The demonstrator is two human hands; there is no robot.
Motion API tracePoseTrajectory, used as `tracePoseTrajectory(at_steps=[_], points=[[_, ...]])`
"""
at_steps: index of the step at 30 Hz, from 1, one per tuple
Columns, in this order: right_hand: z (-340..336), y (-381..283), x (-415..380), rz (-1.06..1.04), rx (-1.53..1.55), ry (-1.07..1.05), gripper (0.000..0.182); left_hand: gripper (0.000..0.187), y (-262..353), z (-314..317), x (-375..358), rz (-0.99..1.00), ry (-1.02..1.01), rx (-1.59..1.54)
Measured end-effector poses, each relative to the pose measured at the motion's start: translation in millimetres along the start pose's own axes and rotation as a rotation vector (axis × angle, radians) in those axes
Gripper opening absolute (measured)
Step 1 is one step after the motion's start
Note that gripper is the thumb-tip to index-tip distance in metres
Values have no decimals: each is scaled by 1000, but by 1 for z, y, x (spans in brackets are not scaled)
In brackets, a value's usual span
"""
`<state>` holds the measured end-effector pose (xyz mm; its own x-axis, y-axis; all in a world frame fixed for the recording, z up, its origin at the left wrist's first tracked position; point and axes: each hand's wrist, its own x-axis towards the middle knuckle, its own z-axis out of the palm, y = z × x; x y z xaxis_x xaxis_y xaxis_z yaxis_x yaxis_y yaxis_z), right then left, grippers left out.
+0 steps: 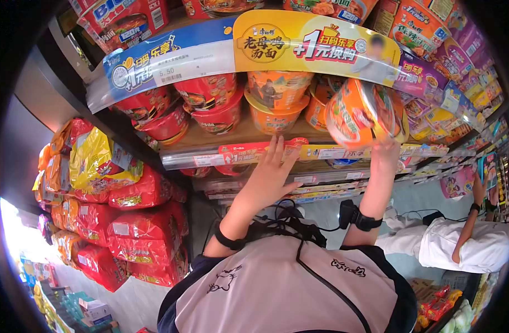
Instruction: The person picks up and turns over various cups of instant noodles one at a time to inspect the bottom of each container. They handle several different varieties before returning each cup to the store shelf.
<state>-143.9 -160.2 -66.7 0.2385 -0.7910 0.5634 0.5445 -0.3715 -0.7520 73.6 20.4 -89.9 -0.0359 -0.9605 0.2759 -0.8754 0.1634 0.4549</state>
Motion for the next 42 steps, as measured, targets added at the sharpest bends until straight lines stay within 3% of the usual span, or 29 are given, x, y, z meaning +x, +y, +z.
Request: tracePoseTrajectory(at_steps=[5, 16, 19, 22, 25, 28, 31, 34, 37, 42], points=[[14, 12, 35, 49, -92, 105, 71, 71, -5, 6, -1, 37, 21, 91], [50, 26, 58, 16, -237, 30, 78, 67, -6, 9, -2, 42, 34, 199], [40, 42, 61, -83, -601, 103, 74, 67, -7, 10, -2, 46, 45, 201], [47, 46, 59, -242, -508, 111, 72, 67, -7, 12, -3, 51, 63, 203], [73, 27, 42, -486, -1121, 358, 70, 67, -5, 14, -2, 32, 64, 206], [88, 20, 26, -839, -1401, 158, 84, 66, -2, 13, -1, 17, 56, 211], [118, 33, 9, -487, -982, -89, 83, 68, -3, 10, -3, 29, 61, 222], [153, 24, 9, -288, -651, -125, 82, 67, -6, 7, -6, 45, 69, 205], [162, 27, 21, -403, -731, -167, 88, 66, -9, 4, -8, 50, 81, 172], [157, 48, 36, -293, -712, -181, 93, 64, -13, 10, -8, 61, 123, 123]])
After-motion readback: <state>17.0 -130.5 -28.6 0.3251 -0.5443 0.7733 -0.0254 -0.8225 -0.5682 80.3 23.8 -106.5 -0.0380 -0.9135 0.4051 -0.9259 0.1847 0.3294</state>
